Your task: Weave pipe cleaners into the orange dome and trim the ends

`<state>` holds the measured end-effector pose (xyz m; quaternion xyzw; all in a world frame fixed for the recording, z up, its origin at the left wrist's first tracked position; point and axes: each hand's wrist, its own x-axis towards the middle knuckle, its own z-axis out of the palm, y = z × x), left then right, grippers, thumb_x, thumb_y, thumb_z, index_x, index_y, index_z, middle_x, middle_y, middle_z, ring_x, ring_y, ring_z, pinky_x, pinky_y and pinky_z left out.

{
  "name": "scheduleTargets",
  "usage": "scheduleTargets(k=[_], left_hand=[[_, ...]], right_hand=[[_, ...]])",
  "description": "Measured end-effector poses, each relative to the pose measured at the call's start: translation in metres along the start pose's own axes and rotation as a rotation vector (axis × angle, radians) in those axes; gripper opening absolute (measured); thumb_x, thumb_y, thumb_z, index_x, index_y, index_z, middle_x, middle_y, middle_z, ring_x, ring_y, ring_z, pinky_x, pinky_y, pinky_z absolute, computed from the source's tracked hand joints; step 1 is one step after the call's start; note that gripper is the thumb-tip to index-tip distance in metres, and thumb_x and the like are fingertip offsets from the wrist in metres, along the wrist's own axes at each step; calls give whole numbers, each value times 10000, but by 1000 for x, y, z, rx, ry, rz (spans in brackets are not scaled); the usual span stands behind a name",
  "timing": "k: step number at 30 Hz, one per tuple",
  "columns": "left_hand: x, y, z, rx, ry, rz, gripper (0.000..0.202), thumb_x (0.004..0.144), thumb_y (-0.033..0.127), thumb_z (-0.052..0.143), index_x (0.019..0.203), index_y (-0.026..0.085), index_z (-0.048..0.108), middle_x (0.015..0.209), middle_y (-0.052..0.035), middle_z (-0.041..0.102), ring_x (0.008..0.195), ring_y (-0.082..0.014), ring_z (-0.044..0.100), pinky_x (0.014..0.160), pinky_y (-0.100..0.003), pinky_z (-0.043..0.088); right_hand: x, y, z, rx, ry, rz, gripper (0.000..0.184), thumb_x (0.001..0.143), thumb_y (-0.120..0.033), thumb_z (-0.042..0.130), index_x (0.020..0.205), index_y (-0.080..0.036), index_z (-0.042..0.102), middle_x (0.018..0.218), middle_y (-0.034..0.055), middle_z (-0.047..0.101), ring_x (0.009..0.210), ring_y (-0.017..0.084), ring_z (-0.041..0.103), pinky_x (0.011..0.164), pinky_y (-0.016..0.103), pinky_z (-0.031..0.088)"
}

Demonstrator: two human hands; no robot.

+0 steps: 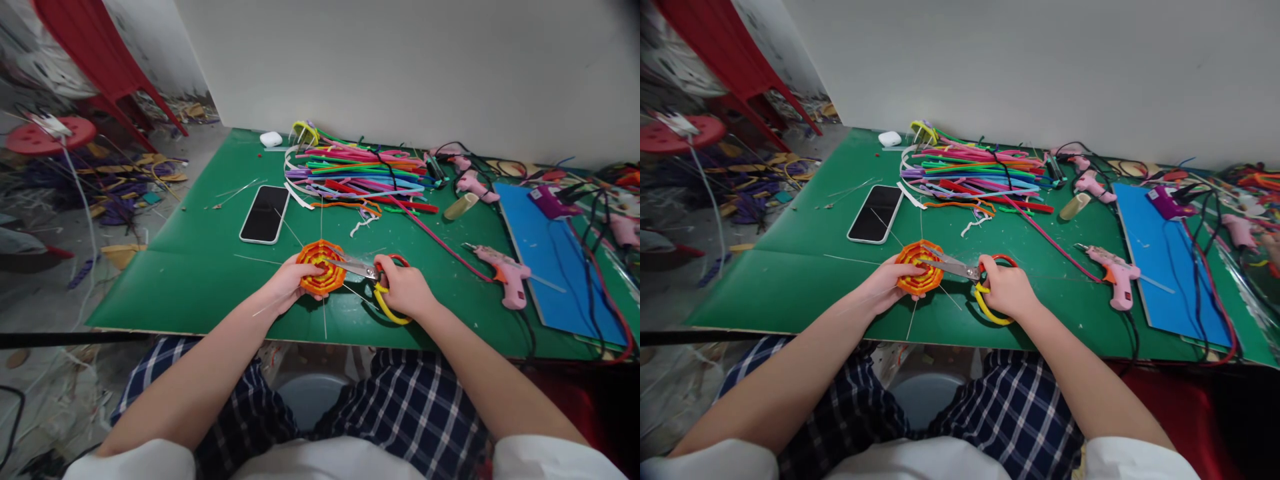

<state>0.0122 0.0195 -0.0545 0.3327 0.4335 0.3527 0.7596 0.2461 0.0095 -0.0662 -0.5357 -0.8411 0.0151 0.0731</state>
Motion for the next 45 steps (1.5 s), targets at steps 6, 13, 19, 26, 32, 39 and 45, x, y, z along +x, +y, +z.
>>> scheduleTargets(k=[6, 13, 19, 26, 32, 39, 45], left_hand=[[0, 1, 0, -2, -7, -6, 324, 666, 100, 564, 990, 104, 562, 678, -74, 662, 447, -162, 598, 324, -203, 447], [-1, 0, 1, -3, -6, -2, 324, 665, 95, 562, 990, 104, 563, 700, -78, 667, 448, -158, 597, 326, -204, 450], [-1, 2, 1, 0, -20, -6, 328, 673, 98, 554, 1001, 111, 566, 702, -79, 669, 457, -156, 601, 332, -200, 453], [-1, 2, 0, 7, -27, -18, 329, 672, 97, 548, 1001, 101, 561, 706, -86, 669, 459, -155, 600, 335, -198, 451], [0, 2, -1, -5, -49, -10, 364, 680, 84, 534, 1043, 106, 549, 710, -86, 669, 451, -153, 599, 329, -196, 448], [0, 1, -1, 1, -41, -12, 354, 680, 87, 539, 1034, 97, 551, 713, -93, 667, 445, -152, 598, 323, -196, 444], [0, 1, -1, -2, -31, -12, 334, 674, 86, 549, 1007, 106, 562, 697, -83, 669, 449, -155, 600, 325, -194, 449]], right_hand=[[1, 0, -2, 36, -36, -3, 401, 622, -149, 445, 1022, -162, 464, 664, 6, 653, 559, 155, 579, 498, 231, 295], [0, 0, -1, 7, -43, 5, 411, 618, -157, 439, 1028, -161, 463, 683, 11, 655, 576, 163, 584, 499, 234, 299], [0, 0, -2, -25, -54, 7, 417, 626, -161, 440, 1043, -165, 455, 687, 9, 653, 574, 166, 583, 495, 241, 289], [1, 0, -2, -27, -66, 5, 390, 637, -170, 443, 1027, -165, 455, 686, 13, 651, 574, 165, 580, 499, 237, 292], [1, 1, -1, -15, -92, 8, 416, 621, -151, 440, 1036, -166, 438, 709, 18, 654, 592, 168, 585, 502, 235, 300], [1, 0, -1, -21, -106, 17, 405, 628, -155, 445, 1033, -163, 434, 711, 24, 655, 597, 171, 585, 509, 241, 307], [0, 1, -1, -24, -105, 17, 404, 631, -156, 452, 1035, -158, 435, 720, 30, 656, 599, 166, 585, 512, 234, 312]])
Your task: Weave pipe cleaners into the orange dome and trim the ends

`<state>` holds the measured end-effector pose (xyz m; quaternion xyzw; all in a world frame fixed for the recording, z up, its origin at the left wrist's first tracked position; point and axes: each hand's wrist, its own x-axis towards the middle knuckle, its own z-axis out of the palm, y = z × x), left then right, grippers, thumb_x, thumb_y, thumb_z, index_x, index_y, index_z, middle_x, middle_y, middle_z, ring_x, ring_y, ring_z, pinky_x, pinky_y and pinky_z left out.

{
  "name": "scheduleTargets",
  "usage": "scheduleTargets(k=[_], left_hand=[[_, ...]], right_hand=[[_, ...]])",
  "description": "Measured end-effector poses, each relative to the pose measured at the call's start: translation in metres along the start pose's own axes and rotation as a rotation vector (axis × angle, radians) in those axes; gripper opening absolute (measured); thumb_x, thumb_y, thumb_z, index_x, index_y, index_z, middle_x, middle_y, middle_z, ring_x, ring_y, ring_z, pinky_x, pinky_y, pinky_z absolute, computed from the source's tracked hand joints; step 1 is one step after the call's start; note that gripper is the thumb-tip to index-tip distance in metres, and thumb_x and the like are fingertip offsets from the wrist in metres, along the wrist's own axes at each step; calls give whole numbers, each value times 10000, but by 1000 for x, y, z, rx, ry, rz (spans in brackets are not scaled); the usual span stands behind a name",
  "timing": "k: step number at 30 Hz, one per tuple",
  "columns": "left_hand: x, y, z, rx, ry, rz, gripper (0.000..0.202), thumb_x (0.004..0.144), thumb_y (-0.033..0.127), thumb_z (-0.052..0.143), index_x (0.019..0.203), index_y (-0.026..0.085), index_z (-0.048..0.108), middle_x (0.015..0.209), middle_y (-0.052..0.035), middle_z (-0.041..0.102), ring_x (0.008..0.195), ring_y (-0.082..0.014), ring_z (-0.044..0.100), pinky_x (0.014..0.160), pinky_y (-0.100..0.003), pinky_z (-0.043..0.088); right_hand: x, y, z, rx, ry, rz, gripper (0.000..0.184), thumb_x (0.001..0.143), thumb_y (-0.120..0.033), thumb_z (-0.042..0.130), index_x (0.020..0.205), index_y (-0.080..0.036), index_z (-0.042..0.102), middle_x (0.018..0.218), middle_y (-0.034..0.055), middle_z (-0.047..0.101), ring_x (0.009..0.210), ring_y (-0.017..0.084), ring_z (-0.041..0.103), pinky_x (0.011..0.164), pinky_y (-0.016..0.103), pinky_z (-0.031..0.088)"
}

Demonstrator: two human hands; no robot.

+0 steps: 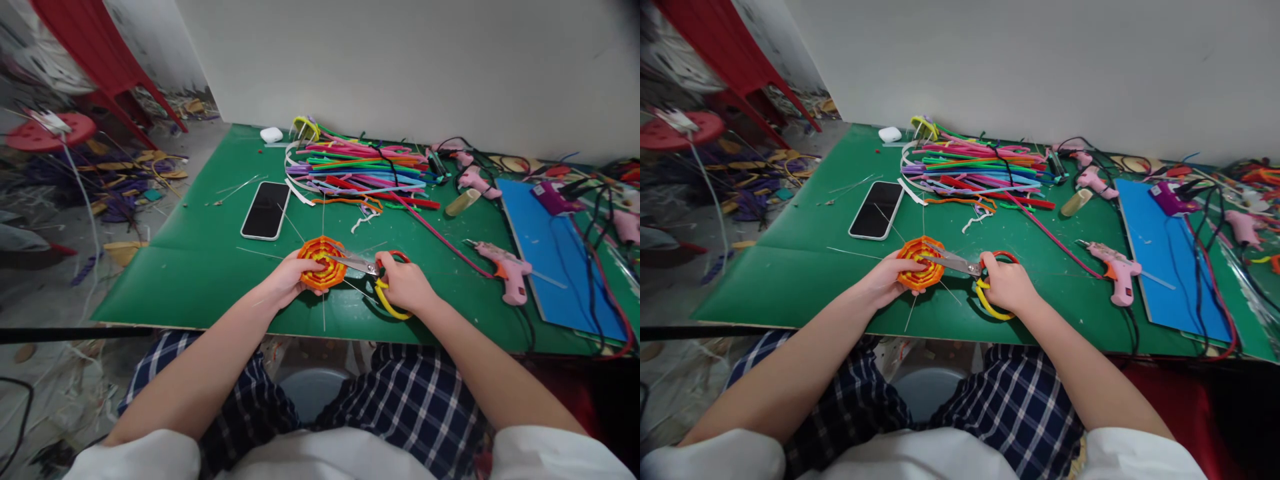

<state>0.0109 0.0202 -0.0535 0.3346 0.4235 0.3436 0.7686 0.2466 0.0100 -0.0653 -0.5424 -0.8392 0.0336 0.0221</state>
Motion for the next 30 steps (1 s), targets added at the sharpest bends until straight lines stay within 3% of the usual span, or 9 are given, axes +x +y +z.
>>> scheduleTargets(k=[24, 27, 30], left_hand=[[0, 0, 0, 18, 0, 13, 388, 675, 100, 546, 1062, 115, 543, 741, -96, 667, 477, -156, 599, 346, -208, 448], [-1, 1, 1, 14, -10, 15, 399, 674, 102, 542, 1074, 114, 543, 751, -102, 666, 487, -156, 600, 352, -206, 445], [-1, 2, 2, 12, 1, 3, 421, 671, 104, 542, 1092, 111, 538, 759, -107, 665, 485, -154, 598, 360, -210, 449]], right_hand=[[-2, -3, -1, 56, 27, 31, 373, 673, -191, 459, 1046, -169, 461, 708, 16, 653, 593, 163, 586, 522, 237, 331], [-3, -5, -2, 51, 68, 40, 356, 726, -231, 442, 1075, -169, 462, 804, 37, 651, 653, 165, 586, 550, 245, 350], [-6, -6, -3, 6, 141, 32, 448, 736, -326, 474, 1157, -175, 443, 966, 69, 622, 837, 194, 566, 624, 261, 372]])
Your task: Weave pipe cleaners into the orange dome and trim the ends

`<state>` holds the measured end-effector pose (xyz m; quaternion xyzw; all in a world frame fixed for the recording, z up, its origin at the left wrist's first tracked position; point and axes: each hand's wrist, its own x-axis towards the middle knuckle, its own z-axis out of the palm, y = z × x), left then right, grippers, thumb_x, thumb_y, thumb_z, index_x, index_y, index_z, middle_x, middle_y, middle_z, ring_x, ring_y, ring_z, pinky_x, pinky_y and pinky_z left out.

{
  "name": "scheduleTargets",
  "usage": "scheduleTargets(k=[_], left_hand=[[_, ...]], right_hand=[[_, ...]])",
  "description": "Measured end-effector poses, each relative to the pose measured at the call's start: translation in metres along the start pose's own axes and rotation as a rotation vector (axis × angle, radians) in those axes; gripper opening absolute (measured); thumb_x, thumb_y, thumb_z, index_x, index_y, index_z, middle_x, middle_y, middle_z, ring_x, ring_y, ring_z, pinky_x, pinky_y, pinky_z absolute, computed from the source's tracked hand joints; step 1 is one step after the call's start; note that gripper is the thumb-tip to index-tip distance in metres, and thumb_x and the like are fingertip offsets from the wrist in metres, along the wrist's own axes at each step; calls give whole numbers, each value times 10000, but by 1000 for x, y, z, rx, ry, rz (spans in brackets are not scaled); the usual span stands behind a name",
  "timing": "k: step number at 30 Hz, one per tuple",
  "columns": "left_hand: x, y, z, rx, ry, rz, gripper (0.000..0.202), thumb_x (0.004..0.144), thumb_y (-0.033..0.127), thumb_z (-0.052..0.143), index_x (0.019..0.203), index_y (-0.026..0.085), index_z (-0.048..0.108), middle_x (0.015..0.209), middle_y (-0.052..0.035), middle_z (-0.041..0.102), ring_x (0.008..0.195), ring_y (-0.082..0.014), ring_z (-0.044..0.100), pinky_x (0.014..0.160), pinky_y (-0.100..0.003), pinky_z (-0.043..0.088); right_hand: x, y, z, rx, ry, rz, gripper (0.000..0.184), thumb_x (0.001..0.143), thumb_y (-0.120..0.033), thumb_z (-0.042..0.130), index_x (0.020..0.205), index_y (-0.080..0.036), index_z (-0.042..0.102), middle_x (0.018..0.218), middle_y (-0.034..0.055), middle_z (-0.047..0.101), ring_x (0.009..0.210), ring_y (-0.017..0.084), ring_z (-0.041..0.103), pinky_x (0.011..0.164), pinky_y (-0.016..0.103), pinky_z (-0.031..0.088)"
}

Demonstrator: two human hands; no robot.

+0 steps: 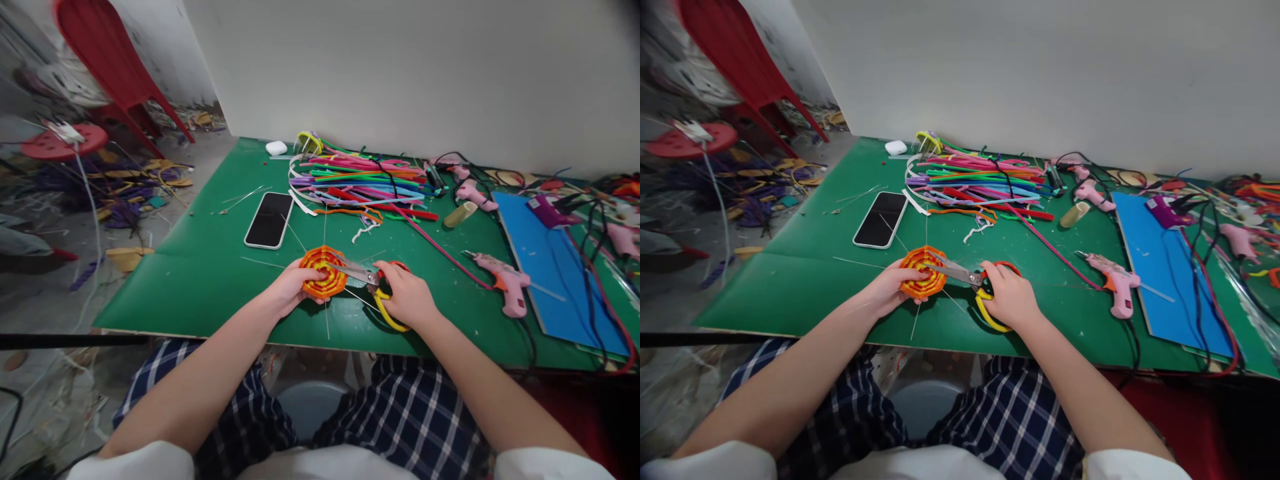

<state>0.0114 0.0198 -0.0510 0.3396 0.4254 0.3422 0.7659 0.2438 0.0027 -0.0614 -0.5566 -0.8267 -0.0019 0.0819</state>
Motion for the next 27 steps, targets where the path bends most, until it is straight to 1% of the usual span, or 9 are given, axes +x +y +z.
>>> scheduleTargets(k=[2, 3, 7, 10, 13, 16, 21, 24, 27], left_hand=[[0, 0, 0, -2, 1, -2, 442, 671, 108, 543, 1113, 111, 529, 770, -114, 665, 486, -156, 598, 364, -215, 452], [0, 0, 0, -2, 3, -3, 447, 670, 109, 545, 1116, 108, 527, 774, -118, 665, 486, -156, 598, 365, -216, 453], [1, 1, -1, -7, 14, -5, 462, 668, 106, 544, 1129, 104, 519, 809, -129, 663, 487, -154, 598, 363, -214, 451], [0, 1, 0, -4, 18, -5, 455, 666, 102, 540, 1120, 100, 521, 800, -124, 663, 487, -152, 596, 361, -211, 449], [-1, 2, 1, 8, 37, -11, 430, 665, 98, 535, 1095, 85, 529, 753, -121, 663, 479, -158, 593, 354, -213, 445], [-1, 2, 1, 12, 41, -11, 427, 668, 99, 534, 1095, 86, 527, 751, -122, 663, 482, -161, 593, 353, -215, 444], [0, 0, -1, 6, 9, 0, 436, 675, 109, 539, 1111, 103, 523, 787, -122, 663, 504, -159, 600, 371, -216, 456], [0, -1, -2, 4, 8, 2, 432, 678, 109, 535, 1110, 98, 522, 787, -127, 661, 507, -160, 600, 368, -214, 454], [1, -1, -2, 9, 8, 4, 436, 677, 107, 533, 1114, 101, 520, 795, -126, 661, 503, -156, 599, 361, -209, 450]], right_hand=[[-1, 0, 0, -59, 41, -18, 495, 736, -365, 485, 1187, -166, 445, 976, 84, 616, 916, 220, 530, 679, 281, 369], [-1, 0, 0, -87, 50, -28, 508, 738, -374, 485, 1195, -156, 449, 950, 90, 622, 918, 230, 523, 695, 292, 363], [-3, 1, 1, -148, 46, -33, 558, 745, -403, 482, 1234, -139, 433, 844, 90, 642, 815, 225, 541, 656, 294, 340], [-4, 0, 1, -157, 58, -30, 596, 746, -446, 471, 1259, -148, 408, 866, 87, 639, 793, 213, 551, 624, 283, 333], [-4, -2, 0, -141, 56, -23, 633, 746, -473, 460, 1277, -136, 383, 914, 92, 627, 823, 212, 549, 642, 284, 342], [-4, -3, 1, -137, 56, -11, 656, 749, -475, 457, 1297, -128, 355, 905, 94, 626, 829, 216, 543, 646, 288, 346], [-5, -2, 4, -184, 104, -28, 675, 767, -439, 445, 1321, -79, 309, 784, 95, 631, 753, 219, 537, 629, 301, 335], [-5, -3, 4, -189, 107, -25, 651, 769, -435, 443, 1297, -67, 342, 830, 112, 630, 784, 225, 535, 641, 301, 337], [-4, -3, 4, -181, 91, -5, 582, 764, -449, 442, 1230, -100, 421, 928, 115, 620, 854, 230, 529, 660, 292, 343]])
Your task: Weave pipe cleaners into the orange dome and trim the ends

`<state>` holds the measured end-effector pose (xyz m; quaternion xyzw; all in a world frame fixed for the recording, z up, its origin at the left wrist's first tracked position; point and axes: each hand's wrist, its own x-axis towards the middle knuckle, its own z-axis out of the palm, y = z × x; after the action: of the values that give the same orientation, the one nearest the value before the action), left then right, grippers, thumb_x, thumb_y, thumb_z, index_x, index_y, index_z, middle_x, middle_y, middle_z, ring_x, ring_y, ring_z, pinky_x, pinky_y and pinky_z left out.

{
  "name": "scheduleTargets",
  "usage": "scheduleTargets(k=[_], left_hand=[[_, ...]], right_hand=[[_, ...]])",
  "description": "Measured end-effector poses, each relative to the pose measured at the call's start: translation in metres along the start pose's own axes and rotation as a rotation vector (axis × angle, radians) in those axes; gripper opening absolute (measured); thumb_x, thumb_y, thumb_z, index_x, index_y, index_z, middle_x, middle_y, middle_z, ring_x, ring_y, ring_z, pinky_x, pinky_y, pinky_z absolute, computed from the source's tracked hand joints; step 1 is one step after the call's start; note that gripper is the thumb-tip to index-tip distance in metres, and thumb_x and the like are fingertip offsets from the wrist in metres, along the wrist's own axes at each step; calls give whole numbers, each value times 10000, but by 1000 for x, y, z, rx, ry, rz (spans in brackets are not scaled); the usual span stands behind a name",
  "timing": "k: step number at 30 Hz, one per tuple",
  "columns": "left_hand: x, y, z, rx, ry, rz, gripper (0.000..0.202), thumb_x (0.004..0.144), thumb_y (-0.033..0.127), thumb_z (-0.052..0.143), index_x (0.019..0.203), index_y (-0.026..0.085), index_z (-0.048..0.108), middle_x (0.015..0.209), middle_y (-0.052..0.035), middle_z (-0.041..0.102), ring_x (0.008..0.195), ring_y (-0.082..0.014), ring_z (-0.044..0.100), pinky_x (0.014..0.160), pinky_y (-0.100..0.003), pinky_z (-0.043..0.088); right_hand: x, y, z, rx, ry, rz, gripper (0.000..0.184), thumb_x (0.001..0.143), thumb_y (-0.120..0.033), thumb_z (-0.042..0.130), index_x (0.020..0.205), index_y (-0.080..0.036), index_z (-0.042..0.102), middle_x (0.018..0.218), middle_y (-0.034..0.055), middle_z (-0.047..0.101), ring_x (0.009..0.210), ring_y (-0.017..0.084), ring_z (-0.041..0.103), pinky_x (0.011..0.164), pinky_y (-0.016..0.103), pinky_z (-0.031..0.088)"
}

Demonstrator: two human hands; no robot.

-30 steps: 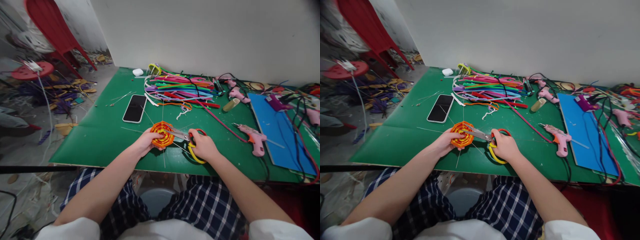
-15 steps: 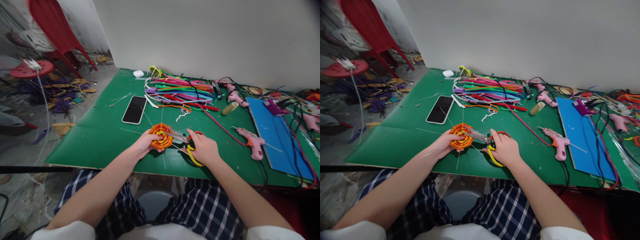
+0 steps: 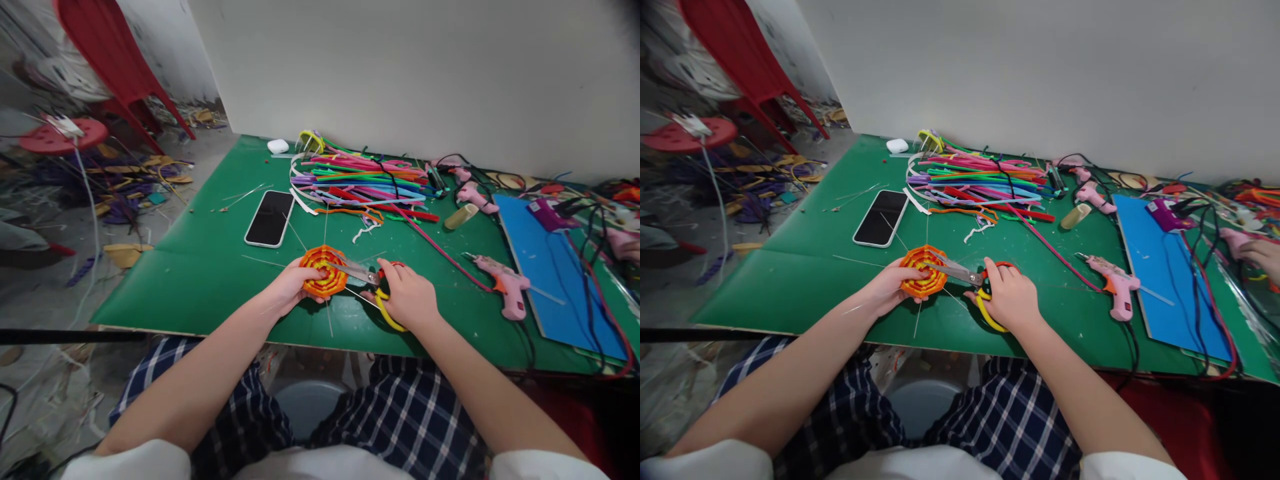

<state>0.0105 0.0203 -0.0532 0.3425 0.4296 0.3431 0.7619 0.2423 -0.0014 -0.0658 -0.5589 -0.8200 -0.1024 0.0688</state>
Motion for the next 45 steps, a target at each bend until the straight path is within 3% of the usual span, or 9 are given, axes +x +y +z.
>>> scheduleTargets(k=[4, 8, 17, 23, 33, 39, 45], left_hand=[[0, 1, 1, 7, 5, -7, 441, 672, 103, 537, 1112, 103, 519, 780, -116, 660, 502, -159, 602, 359, -209, 451], [-1, 2, 2, 16, 13, -28, 418, 671, 92, 530, 1089, 93, 530, 737, -108, 661, 482, -157, 596, 357, -212, 454], [-1, 1, 0, 19, -3, -10, 418, 676, 95, 524, 1094, 105, 533, 741, -107, 666, 478, -154, 593, 357, -211, 450], [1, 1, -1, 21, 23, -29, 409, 668, 84, 526, 1077, 87, 537, 731, -115, 665, 469, -164, 591, 355, -223, 453], [0, 4, 0, 27, 47, -26, 437, 668, 97, 535, 1105, 92, 521, 741, -120, 660, 471, -162, 590, 352, -215, 438], [-1, 5, 0, 18, 50, -10, 429, 667, 98, 534, 1096, 91, 527, 737, -110, 661, 465, -162, 591, 346, -215, 434], [-1, 4, -3, -2, 22, 18, 418, 667, 95, 536, 1085, 113, 536, 735, -98, 668, 481, -160, 598, 348, -211, 448]], right_hand=[[3, 5, 3, -6, -1, -41, 508, 751, -433, 452, 1140, -108, 488, 927, 102, 622, 840, 213, 542, 661, 281, 349], [4, 10, 6, -29, -14, -109, 444, 726, -362, 465, 1094, -120, 520, 788, 78, 635, 758, 203, 562, 602, 278, 335], [14, 11, 2, 35, -100, -132, 280, 706, -279, 435, 936, -146, 525, 665, 42, 608, 630, 175, 559, 513, 264, 266], [19, 13, 2, 96, -201, -145, 275, 710, -278, 424, 939, -142, 494, 610, 24, 596, 541, 159, 537, 481, 250, 242], [21, 11, 1, 270, -212, -68, 292, 729, -219, 452, 1017, -167, 449, 734, 25, 608, 592, 145, 531, 533, 236, 316], [16, 3, -3, 397, -178, 45, 326, 721, -372, 530, 1000, -223, 453, 751, 12, 582, 668, 153, 533, 550, 232, 350], [17, 0, -4, 394, -196, 23, 505, 621, -497, 605, 998, -210, 430, 842, 50, 579, 748, 189, 532, 595, 260, 372]])
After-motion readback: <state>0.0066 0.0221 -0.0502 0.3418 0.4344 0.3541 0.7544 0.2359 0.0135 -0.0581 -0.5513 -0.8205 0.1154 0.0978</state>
